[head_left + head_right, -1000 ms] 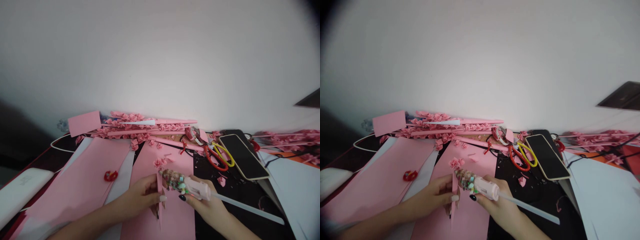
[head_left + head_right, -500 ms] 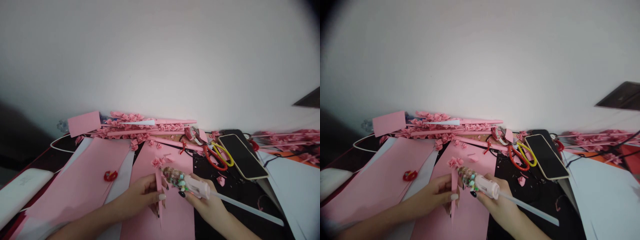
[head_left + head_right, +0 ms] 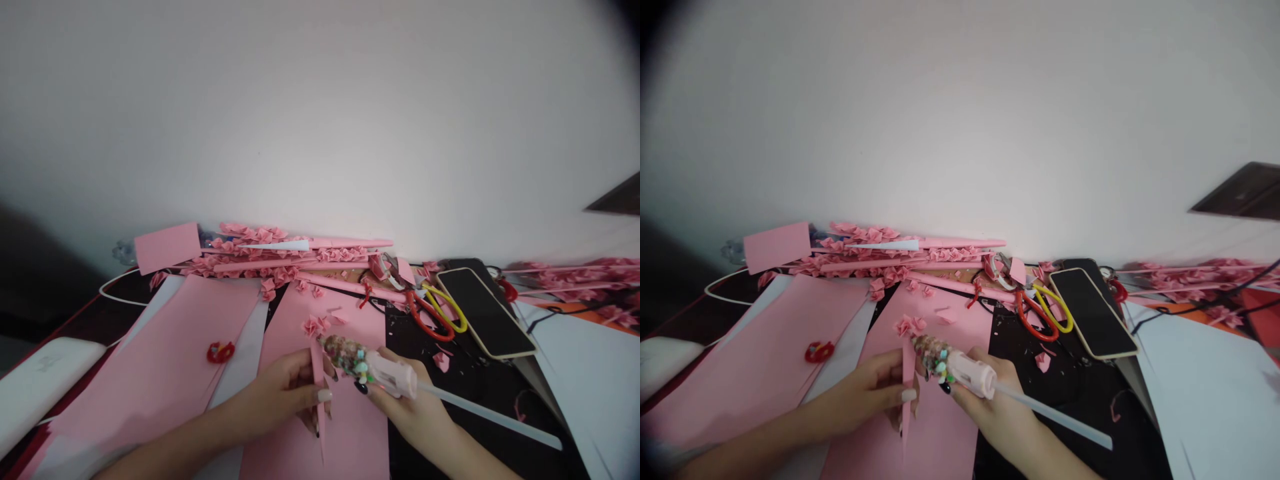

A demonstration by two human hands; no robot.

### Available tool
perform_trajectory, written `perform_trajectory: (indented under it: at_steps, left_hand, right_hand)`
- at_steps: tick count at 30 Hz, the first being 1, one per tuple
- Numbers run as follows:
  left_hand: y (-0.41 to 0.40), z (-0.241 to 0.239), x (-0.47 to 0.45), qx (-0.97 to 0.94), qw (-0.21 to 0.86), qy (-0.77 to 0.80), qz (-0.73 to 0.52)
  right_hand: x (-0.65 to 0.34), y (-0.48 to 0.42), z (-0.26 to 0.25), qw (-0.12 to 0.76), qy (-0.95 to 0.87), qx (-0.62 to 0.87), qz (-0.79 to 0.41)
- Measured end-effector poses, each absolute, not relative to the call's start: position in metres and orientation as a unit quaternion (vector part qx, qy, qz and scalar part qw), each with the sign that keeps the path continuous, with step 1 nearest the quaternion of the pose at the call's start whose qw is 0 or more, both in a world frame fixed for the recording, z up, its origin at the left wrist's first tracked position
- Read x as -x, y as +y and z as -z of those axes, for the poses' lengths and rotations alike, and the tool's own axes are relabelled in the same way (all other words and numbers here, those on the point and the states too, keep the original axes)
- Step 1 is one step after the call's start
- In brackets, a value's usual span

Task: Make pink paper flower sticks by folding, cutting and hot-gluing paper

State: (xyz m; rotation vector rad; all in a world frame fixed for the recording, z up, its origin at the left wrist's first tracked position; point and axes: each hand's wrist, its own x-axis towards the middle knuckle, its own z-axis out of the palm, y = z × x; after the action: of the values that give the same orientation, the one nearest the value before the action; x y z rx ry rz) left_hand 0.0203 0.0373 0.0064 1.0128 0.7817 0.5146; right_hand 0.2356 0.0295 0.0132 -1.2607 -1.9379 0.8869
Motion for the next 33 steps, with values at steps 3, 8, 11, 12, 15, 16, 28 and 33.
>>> perform_trajectory:
  at_steps: [3, 8, 11, 12, 15, 16, 28, 33]
  left_hand:
    - [0.0369, -0.0071, -0.0200, -0.466, 0.773, 0.358, -0.239]
    - [0.0381, -0.0045, -0.0203, -0.466, 0.772, 0.360, -0.238]
    - [0.0387, -0.0041, -0.0203, -0.466, 0.772, 0.360, -0.241]
    - [0.0389, -0.0043, -0.0203, -0.466, 0.772, 0.359, -0.241]
    - [0.0393, -0.0049, -0.0201, -0.467, 0.770, 0.362, -0.241]
    - [0.0394, -0.0050, -0.0201, -0.467, 0.769, 0.363, -0.241]
    - [0.0379, -0.0060, -0.0197, -0.463, 0.769, 0.366, -0.245]
    - [0.0377, -0.0049, -0.0194, -0.465, 0.770, 0.360, -0.248]
  right_hand:
    - [-0.2350, 0.0297, -0.0145, 0.327, -0.743, 0.479, -0.333]
    - [-0.2351, 0.0282, -0.0129, 0.319, -0.734, 0.484, -0.353]
    - [-0.2364, 0.0273, -0.0105, 0.324, -0.728, 0.484, -0.361]
    - [-0.2370, 0.0271, -0.0098, 0.323, -0.727, 0.482, -0.368]
    - [-0.2387, 0.0269, -0.0081, 0.315, -0.724, 0.478, -0.386]
    - [-0.2391, 0.0268, -0.0078, 0.313, -0.723, 0.478, -0.388]
    - [-0.2378, 0.0268, -0.0088, 0.320, -0.730, 0.476, -0.372]
    - [-0.2381, 0.0278, -0.0092, 0.313, -0.736, 0.476, -0.365]
